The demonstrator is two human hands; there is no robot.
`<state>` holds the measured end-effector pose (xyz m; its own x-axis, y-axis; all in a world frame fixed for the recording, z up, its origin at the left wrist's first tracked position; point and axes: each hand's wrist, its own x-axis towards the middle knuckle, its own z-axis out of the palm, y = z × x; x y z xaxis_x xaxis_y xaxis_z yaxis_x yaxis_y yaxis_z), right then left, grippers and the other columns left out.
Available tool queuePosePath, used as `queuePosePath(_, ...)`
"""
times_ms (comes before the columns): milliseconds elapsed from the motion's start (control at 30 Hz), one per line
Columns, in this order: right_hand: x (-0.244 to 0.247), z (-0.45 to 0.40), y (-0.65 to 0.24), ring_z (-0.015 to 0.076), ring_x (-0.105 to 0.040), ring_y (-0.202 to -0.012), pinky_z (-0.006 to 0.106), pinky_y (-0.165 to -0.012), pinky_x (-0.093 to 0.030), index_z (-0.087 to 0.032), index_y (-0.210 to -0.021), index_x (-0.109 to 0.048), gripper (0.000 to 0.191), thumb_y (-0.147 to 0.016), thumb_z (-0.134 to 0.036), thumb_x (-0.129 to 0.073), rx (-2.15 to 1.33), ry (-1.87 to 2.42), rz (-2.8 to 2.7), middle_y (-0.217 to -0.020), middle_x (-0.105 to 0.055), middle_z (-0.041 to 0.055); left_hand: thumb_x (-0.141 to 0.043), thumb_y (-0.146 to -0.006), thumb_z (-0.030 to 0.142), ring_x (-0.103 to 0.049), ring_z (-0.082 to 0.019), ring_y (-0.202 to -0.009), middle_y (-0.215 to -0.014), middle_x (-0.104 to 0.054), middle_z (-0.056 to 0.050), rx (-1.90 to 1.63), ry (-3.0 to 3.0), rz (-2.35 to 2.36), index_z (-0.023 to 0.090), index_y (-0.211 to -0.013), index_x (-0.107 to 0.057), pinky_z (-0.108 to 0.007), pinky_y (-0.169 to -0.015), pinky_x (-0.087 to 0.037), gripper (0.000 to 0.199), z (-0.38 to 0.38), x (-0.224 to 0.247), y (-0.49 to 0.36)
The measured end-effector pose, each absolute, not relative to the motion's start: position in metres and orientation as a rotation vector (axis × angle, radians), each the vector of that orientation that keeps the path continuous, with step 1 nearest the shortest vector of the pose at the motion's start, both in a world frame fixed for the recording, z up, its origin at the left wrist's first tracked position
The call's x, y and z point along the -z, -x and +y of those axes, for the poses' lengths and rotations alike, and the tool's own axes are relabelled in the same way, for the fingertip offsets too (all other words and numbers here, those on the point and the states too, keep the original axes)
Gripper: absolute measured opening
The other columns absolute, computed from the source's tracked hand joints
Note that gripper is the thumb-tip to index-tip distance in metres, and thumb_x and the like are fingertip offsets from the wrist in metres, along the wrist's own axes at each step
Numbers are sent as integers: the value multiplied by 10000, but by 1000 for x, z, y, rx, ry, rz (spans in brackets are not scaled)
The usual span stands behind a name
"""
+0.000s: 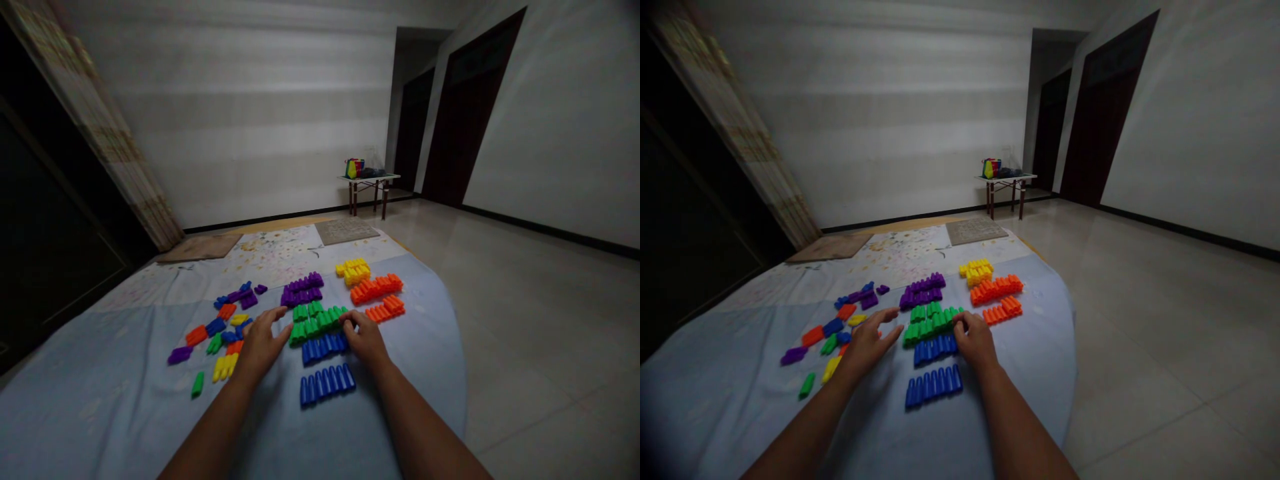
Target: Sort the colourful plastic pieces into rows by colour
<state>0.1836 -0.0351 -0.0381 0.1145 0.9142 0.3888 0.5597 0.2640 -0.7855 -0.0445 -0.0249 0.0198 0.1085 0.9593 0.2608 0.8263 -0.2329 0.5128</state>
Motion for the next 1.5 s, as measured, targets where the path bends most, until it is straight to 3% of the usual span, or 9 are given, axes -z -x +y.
queuePosePath(400, 36, -41, -174, 157, -574, -776, 265, -725, -423, -208, -879, -650, 242, -749, -181, -447, -554, 1320, -1697, -833, -641, 20, -483, -726, 473, -583, -210, -1008, -1068, -641, -86, -1016, -1764, 2028, 167, -1059, -575, -354, -910, -431, 462, -48, -8, 126)
queuePosePath(533, 35, -40, -178, 152, -579, -740, 260, -703, -431, -199, -829, -650, 231, -753, -198, -432, -542, 1301, -1651, -786, -649, 17, -493, -713, 486, -593, -219, -987, -1051, -649, -77, -1007, -1718, 2085, 180, -1020, -600, -355, -889, -442, 447, -60, -1, 146)
queuePosePath(933, 41, -33, -196, 193, -624, -700, 300, -667, -461, -160, -863, -642, 305, -747, -355, -439, -517, 1364, -1124, -725, -684, 57, -506, -698, 484, -605, -198, -809, -934, -646, -80, -524, -1821, 1986, 146, -1040, -600, -318, -741, -464, 490, -99, 7, 143)
queuePosePath(1333, 49, -29, -199, 177, -583, -618, 280, -582, -442, -154, -851, -640, 291, -724, -340, -455, -506, 1361, -1052, -706, -681, 53, -458, -730, 317, -549, -202, -1039, -1105, -611, -85, -628, -2052, 1734, 185, -1033, -617, -332, -932, -393, 367, -82, 18, 117)
queuePosePath(1500, 47, -31, -195, 176, -594, -610, 280, -594, -454, -156, -833, -638, 287, -727, -340, -445, -506, 1337, -1073, -684, -680, 51, -410, -754, 465, -563, -235, -1019, -1136, -571, -144, -523, -1951, 1960, 112, -1147, -532, -354, -880, -424, 543, -84, 15, 99)
